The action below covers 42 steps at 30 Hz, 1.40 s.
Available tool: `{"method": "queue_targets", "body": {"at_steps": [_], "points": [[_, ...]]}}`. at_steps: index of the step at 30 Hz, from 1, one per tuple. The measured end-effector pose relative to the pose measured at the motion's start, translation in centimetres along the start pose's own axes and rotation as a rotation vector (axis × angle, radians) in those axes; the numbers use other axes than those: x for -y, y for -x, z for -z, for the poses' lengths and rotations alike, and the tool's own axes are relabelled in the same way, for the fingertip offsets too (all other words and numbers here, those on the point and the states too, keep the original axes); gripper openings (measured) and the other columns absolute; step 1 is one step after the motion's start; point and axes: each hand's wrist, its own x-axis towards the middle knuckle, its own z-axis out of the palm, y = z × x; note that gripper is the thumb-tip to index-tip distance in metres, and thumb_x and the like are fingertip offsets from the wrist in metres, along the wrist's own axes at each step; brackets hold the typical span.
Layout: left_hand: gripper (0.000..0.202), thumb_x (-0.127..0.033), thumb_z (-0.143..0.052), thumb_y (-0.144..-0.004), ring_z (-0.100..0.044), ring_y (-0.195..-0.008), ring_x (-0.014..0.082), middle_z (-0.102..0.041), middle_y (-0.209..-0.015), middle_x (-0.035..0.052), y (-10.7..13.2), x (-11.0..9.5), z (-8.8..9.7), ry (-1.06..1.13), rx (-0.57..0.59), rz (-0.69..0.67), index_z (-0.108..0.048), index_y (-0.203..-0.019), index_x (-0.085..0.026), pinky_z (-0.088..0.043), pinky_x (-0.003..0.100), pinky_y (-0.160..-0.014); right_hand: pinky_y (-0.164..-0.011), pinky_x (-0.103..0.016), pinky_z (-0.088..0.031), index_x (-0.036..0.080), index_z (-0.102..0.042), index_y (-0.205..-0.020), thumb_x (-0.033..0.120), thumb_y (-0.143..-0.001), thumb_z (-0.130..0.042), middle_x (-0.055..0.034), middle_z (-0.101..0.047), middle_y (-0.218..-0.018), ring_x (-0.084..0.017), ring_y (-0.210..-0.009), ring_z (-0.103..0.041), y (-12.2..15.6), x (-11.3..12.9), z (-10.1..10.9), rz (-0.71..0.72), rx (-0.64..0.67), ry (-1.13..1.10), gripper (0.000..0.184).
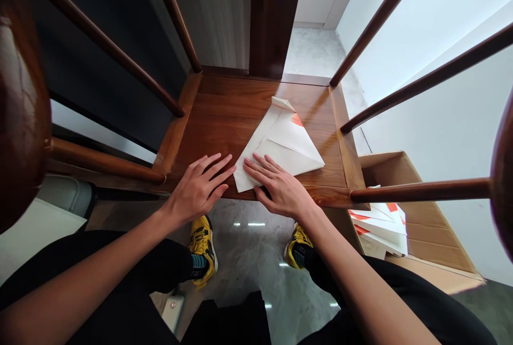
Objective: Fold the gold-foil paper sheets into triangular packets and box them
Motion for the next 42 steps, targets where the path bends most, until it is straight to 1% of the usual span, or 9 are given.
{"method": "queue_targets", "body": {"at_steps": [12,15,18,21,25,29,32,36,42], "points": [[0.053,-0.032,-0.054,-0.105,-0.046,-0.15,0.0313,-0.042,-0.168,0.012,-0.1,0.0,-0.1,-0.054,-0.056,0.014,-0.051,-0.156,-0.016,-0.041,0.05,-0.121,-0.134,-0.059,-0.024,0.025,-0.021,-0.169,0.042,-0.102,-0.063,-0.0075,-0.034,-0.171,-0.027,-0.162,-0.022,0.2,0.0,0.1,0.023,0.016,0.024,0.081],[0.067,-0.039,-0.055,-0.105,-0.041,-0.155,0.0295,-0.039,-0.169,0.0155,-0.1,-0.1,-0.2,-0.011,0.008,-0.138,-0.038,-0.163,-0.012,-0.037,0.048,-0.126,-0.133,-0.06,-0.026,0.025,-0.019,-0.17,0.047,-0.098,-0.068,-0.0087,-0.034,-0.171,-0.029,-0.162,-0.023,0.6,0.3,-0.1,0.052,0.022,0.039,0.09],[0.064,-0.031,-0.056,-0.105,-0.042,-0.155,0.0272,-0.042,-0.166,0.0183,0.2,-0.4,-0.8,0.02,0.067,-0.315,-0.037,-0.162,-0.007,-0.038,0.045,-0.128,-0.132,-0.059,-0.03,0.022,-0.019,-0.17,0.038,-0.099,-0.069,-0.0116,-0.034,-0.17,-0.029,-0.161,-0.025,1.4,0.6,-0.9,0.076,-0.003,0.078,0.088],[0.053,-0.01,-0.053,-0.102,-0.054,-0.147,0.0242,-0.055,-0.157,0.0163,0.9,-1.0,-2.0,0.052,-0.033,-0.333,-0.048,-0.155,-0.011,-0.048,0.042,-0.12,-0.131,-0.06,-0.033,0.022,-0.018,-0.17,0.016,-0.102,-0.058,-0.013,-0.039,-0.167,-0.028,-0.158,-0.033,2.7,0.9,-2.0,0.105,-0.053,0.099,0.079],[0.034,-0.01,-0.058,-0.102,-0.07,-0.123,0.0218,-0.072,-0.139,0.0117,1.1,-2.1,-2.9,0.143,-0.154,-0.331,-0.065,-0.135,-0.016,-0.056,0.039,-0.103,-0.129,-0.062,-0.036,0.025,-0.022,-0.169,0.002,-0.101,-0.041,-0.0112,-0.049,-0.162,-0.026,-0.154,-0.04,4.2,1.6,-2.9,0.169,-0.131,0.052,0.074],[0.015,-0.014,-0.059,-0.103,-0.074,-0.102,0.0193,-0.081,-0.111,0.0069,-0.4,-3.3,-2.1,0.351,-0.243,-0.212,-0.07,-0.113,-0.017,-0.055,0.035,-0.088,-0.122,-0.055,-0.049,0.028,-0.051,-0.156,0.004,-0.104,-0.041,-0.0076,-0.067,-0.146,-0.023,-0.142,-0.058,4.2,2.6,-2.0,0.075,-0.251,-0.137,0.059],[0.012,-0.019,-0.061,-0.104,-0.072,-0.087,0.016,-0.08,-0.095,0.003,-1.8,-4.1,-1.0,0.547,-0.306,-0.016,-0.072,-0.108,-0.019,-0.054,0.031,-0.081,-0.095,-0.04,-0.065,0.028,-0.075,-0.127,0.017,-0.104,-0.055,-0.0046,-0.081,-0.116,-0.021,-0.108,-0.077,3.4,3.2,-0.7,-0.185,-0.392,-0.299,0.032],[0.011,-0.03,-0.069,-0.1,-0.072,-0.081,0.0145,-0.079,-0.092,0.0015,-3.4,-4.7,-0.1,0.808,-0.311,0.284,-0.076,-0.103,-0.022,-0.055,0.027,-0.076,-0.066,-0.031,-0.061,0.029,-0.081,-0.097,0.031,-0.092,-0.077,0.0012,-0.08,-0.083,-0.017,-0.069,-0.072,2.0,3.2,0.7,-0.452,-0.559,-0.499,0.007],[0.012,-0.025,-0.069,-0.093,-0.071,-0.079,0.0145,-0.079,-0.089,0.0014,-4.8,-4.3,0.1,1.094,-0.244,0.477,-0.079,-0.097,-0.021,-0.052,0.025,-0.07,-0.081,-0.037,-0.063,0.026,-0.082,-0.078,0.031,-0.085,-0.081,-0.0034,-0.083,-0.094,-0.023,-0.089,-0.077,1.0,2.1,2.4,-0.462,-0.583,-0.71,0.008]]}}
